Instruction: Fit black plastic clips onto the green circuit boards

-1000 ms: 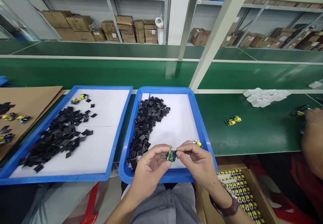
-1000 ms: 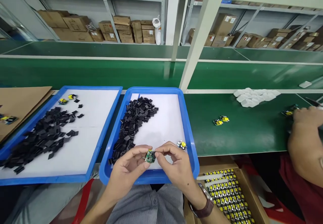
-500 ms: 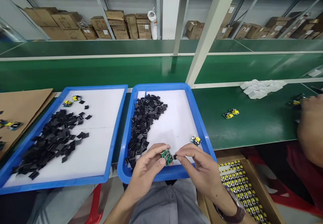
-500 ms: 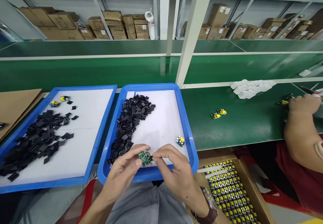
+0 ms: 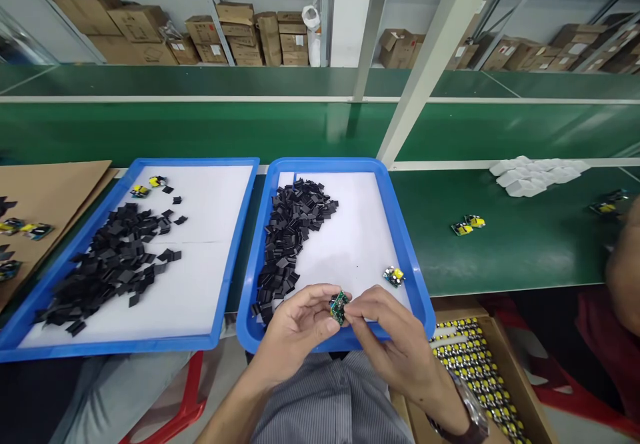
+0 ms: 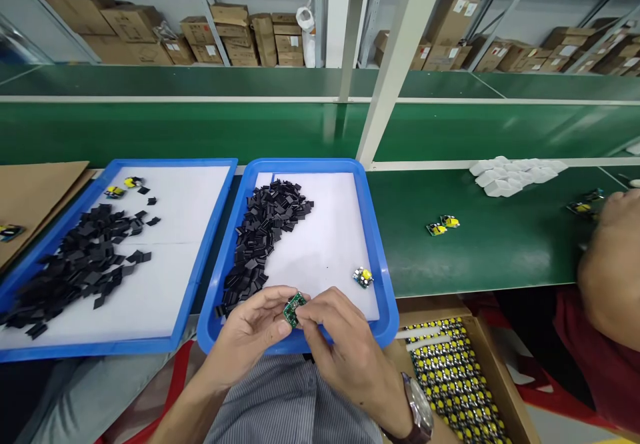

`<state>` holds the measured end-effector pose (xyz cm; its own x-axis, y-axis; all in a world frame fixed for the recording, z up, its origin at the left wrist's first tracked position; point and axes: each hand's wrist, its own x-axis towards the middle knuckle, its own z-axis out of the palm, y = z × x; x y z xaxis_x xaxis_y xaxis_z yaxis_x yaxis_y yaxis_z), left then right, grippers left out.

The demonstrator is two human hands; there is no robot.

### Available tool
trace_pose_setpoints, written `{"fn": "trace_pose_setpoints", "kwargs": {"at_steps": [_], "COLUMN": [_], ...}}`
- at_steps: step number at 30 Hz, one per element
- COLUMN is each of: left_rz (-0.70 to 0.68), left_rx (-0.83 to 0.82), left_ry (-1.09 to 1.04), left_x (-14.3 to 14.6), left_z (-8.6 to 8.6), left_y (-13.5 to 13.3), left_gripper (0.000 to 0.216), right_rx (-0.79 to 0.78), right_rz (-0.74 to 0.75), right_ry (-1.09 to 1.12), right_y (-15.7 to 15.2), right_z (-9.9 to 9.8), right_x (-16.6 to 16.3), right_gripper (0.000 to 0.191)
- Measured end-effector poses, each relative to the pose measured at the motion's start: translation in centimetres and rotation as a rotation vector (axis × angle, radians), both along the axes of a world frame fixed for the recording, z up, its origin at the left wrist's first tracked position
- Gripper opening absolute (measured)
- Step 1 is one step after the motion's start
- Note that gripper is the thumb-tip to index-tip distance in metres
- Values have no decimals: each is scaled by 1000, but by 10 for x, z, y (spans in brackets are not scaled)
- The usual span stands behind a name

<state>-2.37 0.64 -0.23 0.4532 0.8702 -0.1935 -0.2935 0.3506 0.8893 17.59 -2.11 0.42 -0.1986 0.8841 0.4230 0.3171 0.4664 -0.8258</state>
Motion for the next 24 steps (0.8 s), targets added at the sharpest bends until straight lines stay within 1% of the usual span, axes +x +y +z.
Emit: {"fn": "trace_pose_setpoints", "kwargs": {"at_steps": [2, 8, 12, 17, 21, 23, 24], "left_rz": [23, 63, 79, 94, 82, 92, 90], "left_rx": [25, 83, 112, 176, 195, 228, 254], "left_ry": [31, 27, 49, 124, 122, 143, 158], "left_x": [2, 6, 7, 6, 8, 9, 9], "left_z": [0, 2, 2, 0, -3, -4, -4], "left_y": [1, 0, -1, -3, -3, -3, -3], "left_gripper": [31, 31, 31, 31, 32, 31, 33], "right_rx": [-6, -42, 2, -15, 71, 49, 2], "right_rz": [-24, -71, -57, -70, 8, 5, -18], "right_ry": [-15, -27, -47, -44, -54, -14, 27], "right_y": [-2, -3, -3, -3, 0, 2, 4], "right_z": [0, 1, 1, -7, -15, -17, -18], "right_x": [0, -3, -2, 0, 2, 3, 3], "right_gripper": [31, 24, 25, 25, 27, 25, 22]}}
